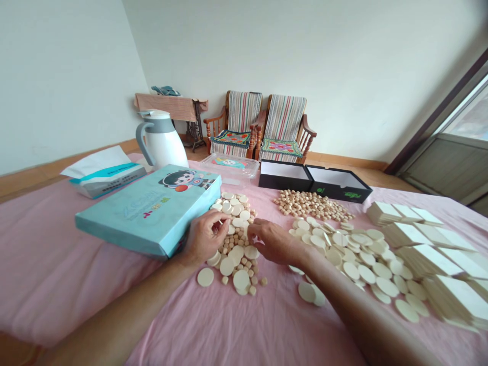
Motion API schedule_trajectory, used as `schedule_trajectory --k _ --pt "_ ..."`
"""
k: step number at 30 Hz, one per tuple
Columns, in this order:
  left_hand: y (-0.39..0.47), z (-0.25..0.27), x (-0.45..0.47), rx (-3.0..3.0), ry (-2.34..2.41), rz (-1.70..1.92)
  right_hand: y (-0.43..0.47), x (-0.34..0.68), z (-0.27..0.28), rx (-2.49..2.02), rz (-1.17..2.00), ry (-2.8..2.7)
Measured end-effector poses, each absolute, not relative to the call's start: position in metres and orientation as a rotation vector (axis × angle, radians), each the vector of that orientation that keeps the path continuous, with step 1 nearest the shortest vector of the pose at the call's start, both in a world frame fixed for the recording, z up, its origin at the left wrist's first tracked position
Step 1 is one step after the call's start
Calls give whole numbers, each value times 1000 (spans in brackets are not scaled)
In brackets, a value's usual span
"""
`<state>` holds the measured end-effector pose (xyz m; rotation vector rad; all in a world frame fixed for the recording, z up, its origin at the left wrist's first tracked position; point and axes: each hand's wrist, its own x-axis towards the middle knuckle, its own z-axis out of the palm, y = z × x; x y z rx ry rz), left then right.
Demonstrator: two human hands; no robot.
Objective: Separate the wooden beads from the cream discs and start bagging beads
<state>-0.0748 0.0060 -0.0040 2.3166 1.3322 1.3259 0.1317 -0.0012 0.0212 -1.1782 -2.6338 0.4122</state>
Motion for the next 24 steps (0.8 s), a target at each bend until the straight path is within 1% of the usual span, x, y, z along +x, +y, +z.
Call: schedule_trajectory --k 13,17,21,24 --pt "6 -3 -75 2300 1332 1316 -4 136 23 -1349 229 -2817" --pt "5 -2 -74 2308 1339 1325 9 157 30 -1602 211 -2718" --pt "5 -2 -74 2299 1336 1310 28 189 32 -1940 51 -2474" --pt "5 -2 -74 2299 1346 1298 41 208 28 -2109 -63 -2271"
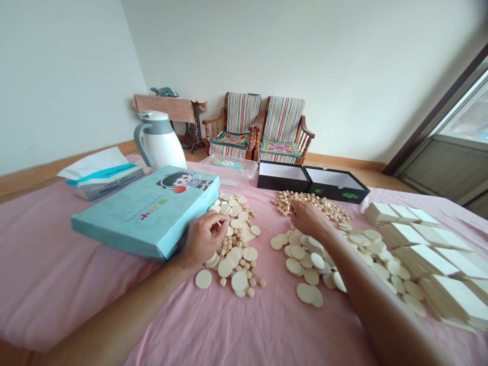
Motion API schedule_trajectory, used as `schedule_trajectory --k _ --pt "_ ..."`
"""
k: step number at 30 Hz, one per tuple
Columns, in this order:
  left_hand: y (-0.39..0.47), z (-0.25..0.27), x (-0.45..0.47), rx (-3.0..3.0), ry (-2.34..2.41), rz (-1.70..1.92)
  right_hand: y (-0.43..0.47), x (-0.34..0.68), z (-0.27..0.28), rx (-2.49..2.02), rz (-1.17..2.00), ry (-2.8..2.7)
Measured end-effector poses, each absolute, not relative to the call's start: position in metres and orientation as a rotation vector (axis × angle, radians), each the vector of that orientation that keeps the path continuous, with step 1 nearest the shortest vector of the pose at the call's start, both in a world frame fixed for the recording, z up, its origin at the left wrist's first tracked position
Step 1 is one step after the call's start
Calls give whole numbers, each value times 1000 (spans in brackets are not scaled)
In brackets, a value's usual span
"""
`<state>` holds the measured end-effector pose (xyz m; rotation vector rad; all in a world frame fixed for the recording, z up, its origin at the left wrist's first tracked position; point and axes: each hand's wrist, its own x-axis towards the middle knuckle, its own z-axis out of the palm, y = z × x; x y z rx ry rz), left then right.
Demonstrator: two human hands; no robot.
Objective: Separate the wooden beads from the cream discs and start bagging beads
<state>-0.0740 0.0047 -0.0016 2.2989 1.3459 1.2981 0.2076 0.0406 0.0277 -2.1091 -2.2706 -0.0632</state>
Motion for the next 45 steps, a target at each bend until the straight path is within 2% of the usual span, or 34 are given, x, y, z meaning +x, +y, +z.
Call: schedule_trajectory --k 6,16,27,39,45 --pt "6 -2 -74 2314 1345 1311 51 217 20 -2103 -180 -1935" --pt "5 -3 -75 2315 1319 1300 43 166 8 -1584 146 -2366" --pt "5 -5 -76 2304 1319 1305 63 119 2 -1663 91 -2454" --pt "4 -4 -75 2316 1315 1304 82 195 22 -2052 -147 -2053" --pt "4 -3 -75 2308 1331 1296 82 167 16 -1741 38 -2252"
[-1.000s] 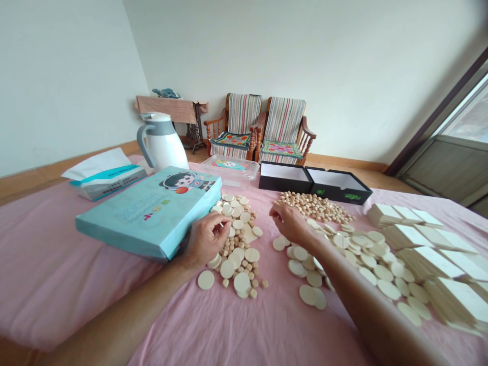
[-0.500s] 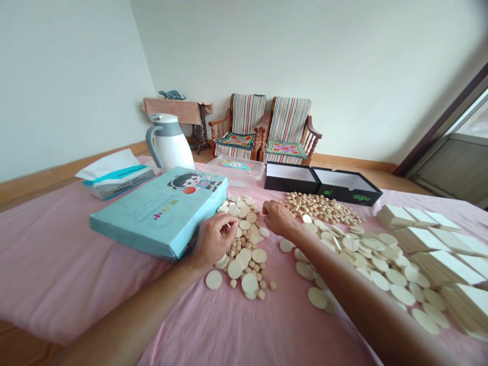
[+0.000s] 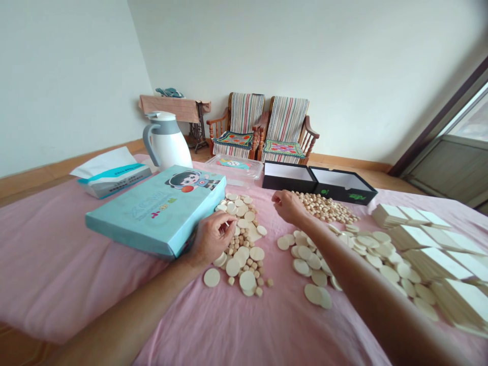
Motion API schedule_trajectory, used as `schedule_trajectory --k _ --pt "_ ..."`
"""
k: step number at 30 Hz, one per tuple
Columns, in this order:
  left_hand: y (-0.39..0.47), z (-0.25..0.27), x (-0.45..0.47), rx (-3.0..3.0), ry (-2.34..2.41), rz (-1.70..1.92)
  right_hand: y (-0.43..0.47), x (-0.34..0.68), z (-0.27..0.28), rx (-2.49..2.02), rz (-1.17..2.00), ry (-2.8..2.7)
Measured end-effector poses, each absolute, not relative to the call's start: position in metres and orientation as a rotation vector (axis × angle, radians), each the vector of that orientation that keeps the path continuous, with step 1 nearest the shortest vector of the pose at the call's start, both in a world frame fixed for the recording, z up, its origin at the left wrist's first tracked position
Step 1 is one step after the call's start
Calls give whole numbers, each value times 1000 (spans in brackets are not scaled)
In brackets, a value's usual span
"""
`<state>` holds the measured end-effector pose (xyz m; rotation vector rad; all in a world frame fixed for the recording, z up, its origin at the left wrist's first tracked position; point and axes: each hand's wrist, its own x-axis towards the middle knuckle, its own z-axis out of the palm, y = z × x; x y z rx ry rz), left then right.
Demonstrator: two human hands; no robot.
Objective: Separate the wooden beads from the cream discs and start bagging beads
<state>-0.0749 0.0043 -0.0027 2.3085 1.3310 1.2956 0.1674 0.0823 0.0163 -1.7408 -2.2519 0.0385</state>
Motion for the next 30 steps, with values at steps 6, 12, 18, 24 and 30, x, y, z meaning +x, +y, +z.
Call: schedule_trajectory --k 6,12,18,24,30 --pt "4 -3 -75 2315 1310 1291 82 126 3 -1581 159 -2402" --pt "5 -4 -76 2307 1323 1296 81 119 -2 -1629 138 -2391" --pt "3 -1 -74 2313 1337 1298 88 160 10 -1785 19 -2263" --pt "4 -1 -73 2317 1343 1299 56 181 33 -1758 -128 -2180" --pt "6 -4 -73 2305 1339 1309 -21 156 38 -1309 510 -2625"
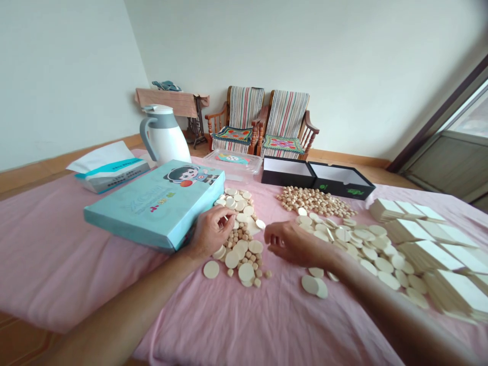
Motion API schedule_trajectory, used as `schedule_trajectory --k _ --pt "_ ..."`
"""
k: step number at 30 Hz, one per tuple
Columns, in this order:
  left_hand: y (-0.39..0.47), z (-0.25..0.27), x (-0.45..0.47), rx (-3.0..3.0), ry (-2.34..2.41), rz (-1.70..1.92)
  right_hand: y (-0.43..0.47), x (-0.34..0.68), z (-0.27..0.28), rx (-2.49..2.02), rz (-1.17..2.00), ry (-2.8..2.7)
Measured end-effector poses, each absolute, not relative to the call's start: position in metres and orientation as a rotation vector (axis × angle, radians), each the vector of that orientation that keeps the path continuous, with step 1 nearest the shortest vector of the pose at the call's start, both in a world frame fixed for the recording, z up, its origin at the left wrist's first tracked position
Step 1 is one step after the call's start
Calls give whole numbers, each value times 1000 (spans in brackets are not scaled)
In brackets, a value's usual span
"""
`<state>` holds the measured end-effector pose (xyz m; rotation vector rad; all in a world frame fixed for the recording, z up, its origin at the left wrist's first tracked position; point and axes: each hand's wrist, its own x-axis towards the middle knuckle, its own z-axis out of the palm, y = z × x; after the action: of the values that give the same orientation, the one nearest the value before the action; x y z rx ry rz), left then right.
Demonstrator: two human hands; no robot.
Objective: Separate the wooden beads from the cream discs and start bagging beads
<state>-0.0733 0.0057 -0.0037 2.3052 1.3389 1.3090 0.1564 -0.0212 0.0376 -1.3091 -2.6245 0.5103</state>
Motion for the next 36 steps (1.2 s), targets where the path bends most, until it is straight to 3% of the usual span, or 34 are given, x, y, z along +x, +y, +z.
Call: schedule_trajectory --k 4,11,25,36 --pt "6 -4 -73 2290 1332 1318 -55 148 36 -1288 600 -2709" --pt "7 -7 -74 2283 1329 1317 -68 147 31 -1378 452 -2747" --pt "6 -4 -74 2299 1345 1306 64 215 44 -1988 -104 -2091" --pt "6 -5 -74 2306 1338 1310 67 221 16 -2362 8 -2099"
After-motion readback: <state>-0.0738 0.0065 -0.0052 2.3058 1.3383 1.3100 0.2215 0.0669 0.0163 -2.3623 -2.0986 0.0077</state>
